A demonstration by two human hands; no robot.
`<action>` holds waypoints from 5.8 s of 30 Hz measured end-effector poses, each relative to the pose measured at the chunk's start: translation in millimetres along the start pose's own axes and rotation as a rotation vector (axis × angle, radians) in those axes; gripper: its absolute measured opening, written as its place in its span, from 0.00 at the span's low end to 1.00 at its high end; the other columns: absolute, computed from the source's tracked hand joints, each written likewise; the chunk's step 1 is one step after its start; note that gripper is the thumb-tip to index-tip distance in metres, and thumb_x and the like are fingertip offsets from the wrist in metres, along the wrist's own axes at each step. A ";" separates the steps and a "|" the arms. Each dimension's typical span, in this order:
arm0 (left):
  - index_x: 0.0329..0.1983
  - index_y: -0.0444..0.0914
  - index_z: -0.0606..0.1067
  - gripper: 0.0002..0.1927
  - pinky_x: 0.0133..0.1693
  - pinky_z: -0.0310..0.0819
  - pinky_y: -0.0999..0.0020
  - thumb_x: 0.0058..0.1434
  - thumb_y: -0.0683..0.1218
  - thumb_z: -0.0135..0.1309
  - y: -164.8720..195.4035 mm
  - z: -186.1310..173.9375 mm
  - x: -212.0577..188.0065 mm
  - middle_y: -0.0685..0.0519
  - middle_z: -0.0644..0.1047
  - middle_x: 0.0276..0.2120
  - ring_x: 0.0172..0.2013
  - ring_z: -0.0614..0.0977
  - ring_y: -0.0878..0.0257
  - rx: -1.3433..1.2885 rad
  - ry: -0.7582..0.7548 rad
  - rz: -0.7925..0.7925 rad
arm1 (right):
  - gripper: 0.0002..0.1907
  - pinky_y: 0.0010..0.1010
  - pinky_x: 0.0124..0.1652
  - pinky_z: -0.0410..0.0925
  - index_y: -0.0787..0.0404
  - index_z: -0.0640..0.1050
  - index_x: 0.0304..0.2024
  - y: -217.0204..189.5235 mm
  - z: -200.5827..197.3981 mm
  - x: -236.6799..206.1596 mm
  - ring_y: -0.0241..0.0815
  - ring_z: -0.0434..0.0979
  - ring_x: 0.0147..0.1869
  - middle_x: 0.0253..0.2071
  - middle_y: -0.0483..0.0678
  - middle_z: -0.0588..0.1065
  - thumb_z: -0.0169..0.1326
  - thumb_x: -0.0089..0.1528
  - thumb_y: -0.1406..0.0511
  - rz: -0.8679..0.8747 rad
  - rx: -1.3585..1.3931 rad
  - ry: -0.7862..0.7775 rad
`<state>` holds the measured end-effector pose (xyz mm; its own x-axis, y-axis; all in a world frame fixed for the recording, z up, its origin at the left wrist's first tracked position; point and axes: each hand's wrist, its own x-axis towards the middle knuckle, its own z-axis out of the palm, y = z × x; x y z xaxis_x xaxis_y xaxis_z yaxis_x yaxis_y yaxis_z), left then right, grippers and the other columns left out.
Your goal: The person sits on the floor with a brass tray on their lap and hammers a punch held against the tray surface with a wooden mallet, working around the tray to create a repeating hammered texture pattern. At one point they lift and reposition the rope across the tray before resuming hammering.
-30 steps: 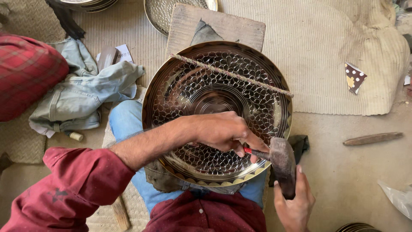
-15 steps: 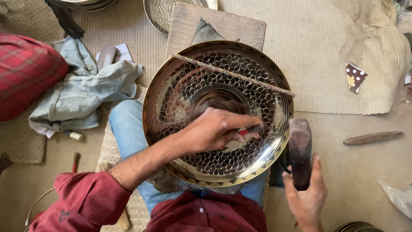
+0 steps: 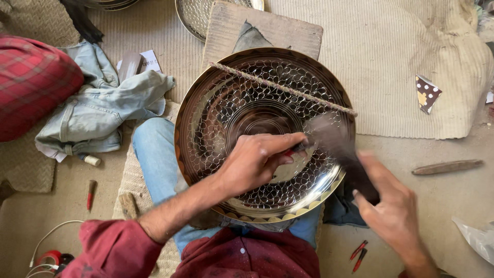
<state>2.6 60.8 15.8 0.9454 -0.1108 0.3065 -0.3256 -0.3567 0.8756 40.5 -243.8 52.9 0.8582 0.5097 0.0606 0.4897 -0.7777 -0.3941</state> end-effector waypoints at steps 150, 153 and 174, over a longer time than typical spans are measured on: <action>0.63 0.42 0.74 0.25 0.43 0.84 0.61 0.62 0.41 0.60 -12.2 -30.6 19.7 0.54 0.84 0.50 0.47 0.87 0.57 -0.176 -0.454 0.155 | 0.51 0.34 0.40 0.73 0.51 0.58 0.70 -0.7 44.6 -65.7 0.44 0.78 0.44 0.45 0.58 0.74 0.66 0.50 0.80 0.108 -0.030 0.112; 0.61 0.43 0.75 0.27 0.39 0.84 0.61 0.57 0.40 0.61 -8.2 -26.0 13.6 0.53 0.83 0.49 0.44 0.88 0.57 -0.097 -0.387 0.089 | 0.48 0.28 0.44 0.73 0.57 0.56 0.73 -8.1 33.9 -48.3 0.37 0.75 0.44 0.41 0.47 0.72 0.61 0.53 0.76 0.255 0.805 0.217; 0.63 0.40 0.73 0.24 0.38 0.87 0.71 0.64 0.33 0.57 12.7 13.7 -41.2 0.52 0.84 0.44 0.40 0.87 0.66 0.040 0.437 -0.173 | 0.54 0.35 0.31 0.75 0.28 0.59 0.72 -57.9 -59.4 67.6 0.42 0.79 0.31 0.38 0.43 0.78 0.63 0.51 0.73 -0.184 -0.560 -0.386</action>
<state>-40.3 48.1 9.1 0.8894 0.3512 0.2928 -0.1546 -0.3717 0.9154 79.2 -186.2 134.3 0.6886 0.6649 -0.2894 0.7163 -0.6858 0.1286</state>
